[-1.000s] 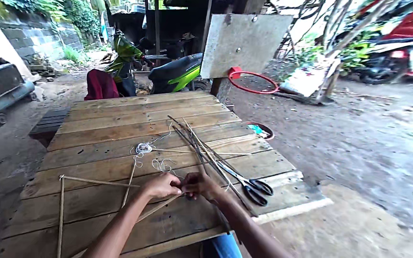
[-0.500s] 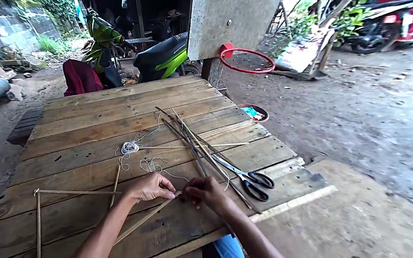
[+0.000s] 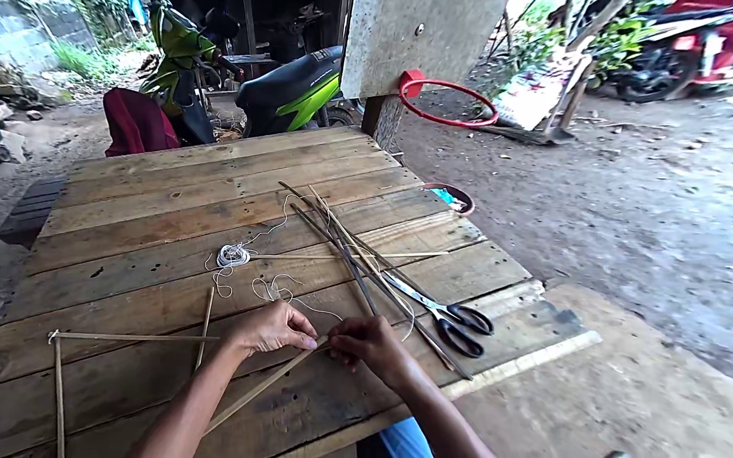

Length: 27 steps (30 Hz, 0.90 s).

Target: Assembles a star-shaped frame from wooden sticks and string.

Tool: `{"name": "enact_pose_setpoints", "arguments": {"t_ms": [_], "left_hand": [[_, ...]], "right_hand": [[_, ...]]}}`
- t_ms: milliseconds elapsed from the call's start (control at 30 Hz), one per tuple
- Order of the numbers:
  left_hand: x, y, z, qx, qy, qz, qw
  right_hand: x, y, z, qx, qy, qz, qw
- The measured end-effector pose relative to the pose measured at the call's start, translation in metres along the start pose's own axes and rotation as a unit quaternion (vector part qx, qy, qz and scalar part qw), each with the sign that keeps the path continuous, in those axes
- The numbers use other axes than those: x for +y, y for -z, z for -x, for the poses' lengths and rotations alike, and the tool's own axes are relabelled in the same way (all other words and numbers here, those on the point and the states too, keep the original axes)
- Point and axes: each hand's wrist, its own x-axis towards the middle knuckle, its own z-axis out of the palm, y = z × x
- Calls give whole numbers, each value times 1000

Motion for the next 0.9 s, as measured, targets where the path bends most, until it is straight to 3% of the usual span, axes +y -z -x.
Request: {"name": "enact_pose_setpoints", "arguments": {"t_ms": [567, 667, 767, 900], "left_hand": [[-7, 1, -6, -8, -36, 0, 999], [-11, 3, -4, -2, -50, 12, 999], [-13, 3, -4, -1, -54, 25, 998], [-14, 3, -4, -1, -54, 43, 998]], "right_hand": [[4, -11, -2, 31, 8, -3, 1000], [-2, -2, -12, 26, 75, 114, 990], [-16, 3, -41, 97, 139, 305, 937], [-26, -7, -88, 71, 125, 409, 901]]}}
